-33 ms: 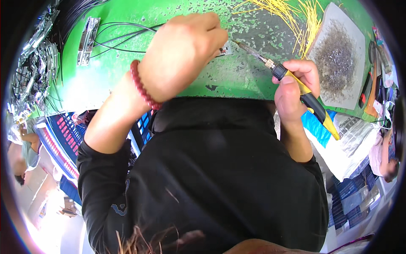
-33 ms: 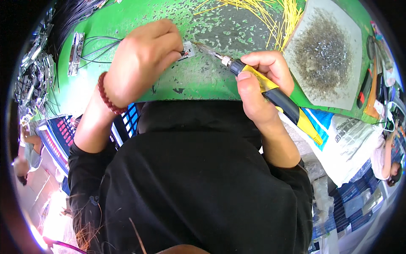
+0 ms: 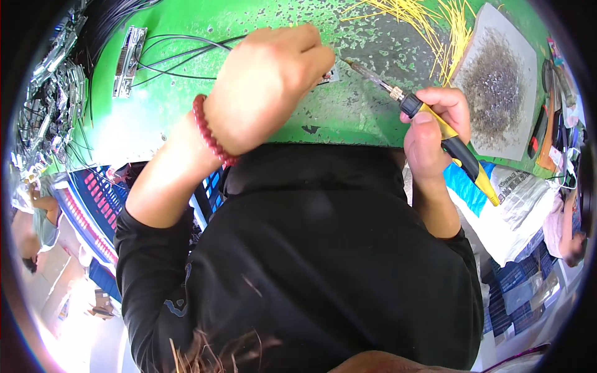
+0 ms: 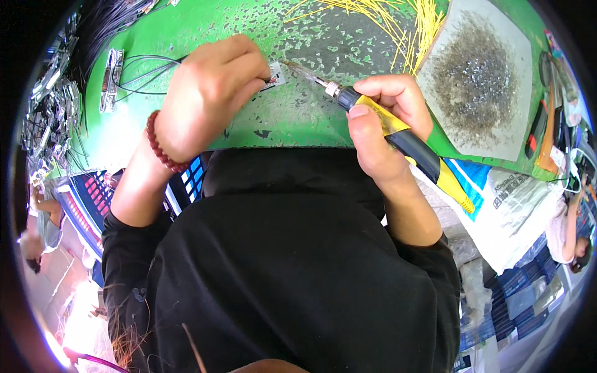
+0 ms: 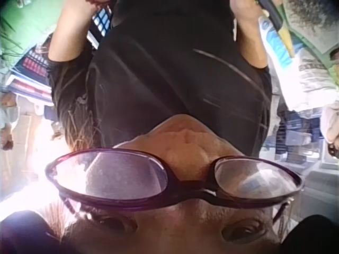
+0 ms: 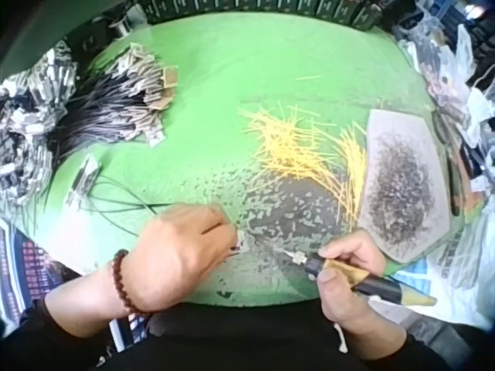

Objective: The person solders wires to circuit boards using a soldering iron and then fits the assembled boards into plastic housings. They pick up the components by hand, join them with the iron, and position the boards inside the housings to solder additional connections.

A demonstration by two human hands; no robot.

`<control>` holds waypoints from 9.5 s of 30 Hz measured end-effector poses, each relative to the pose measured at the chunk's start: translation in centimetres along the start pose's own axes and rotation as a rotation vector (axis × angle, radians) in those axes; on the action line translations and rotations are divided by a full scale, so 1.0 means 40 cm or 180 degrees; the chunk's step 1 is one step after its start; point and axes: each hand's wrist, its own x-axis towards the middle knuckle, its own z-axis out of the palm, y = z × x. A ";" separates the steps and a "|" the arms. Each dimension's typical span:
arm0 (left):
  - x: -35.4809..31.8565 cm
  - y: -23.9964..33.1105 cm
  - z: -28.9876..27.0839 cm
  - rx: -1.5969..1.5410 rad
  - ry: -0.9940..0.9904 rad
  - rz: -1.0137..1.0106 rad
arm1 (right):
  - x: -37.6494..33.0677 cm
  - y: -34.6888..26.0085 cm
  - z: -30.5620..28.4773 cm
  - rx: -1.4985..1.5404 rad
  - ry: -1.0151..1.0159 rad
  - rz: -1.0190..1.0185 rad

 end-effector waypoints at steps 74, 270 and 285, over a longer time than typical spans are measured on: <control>-0.027 -0.004 0.058 0.0509 0.0881 0.0453 | 0.019 0.007 -0.025 -0.0084 -0.0386 -0.0083; -0.022 -0.007 -0.025 -0.1007 0.1062 -0.0733 | 0.107 0.011 0.140 -0.1106 -0.0390 -0.1136; -0.016 -0.005 -0.024 -0.1027 0.1286 -0.0665 | 0.117 0.011 0.146 -0.0914 -0.0234 -0.1220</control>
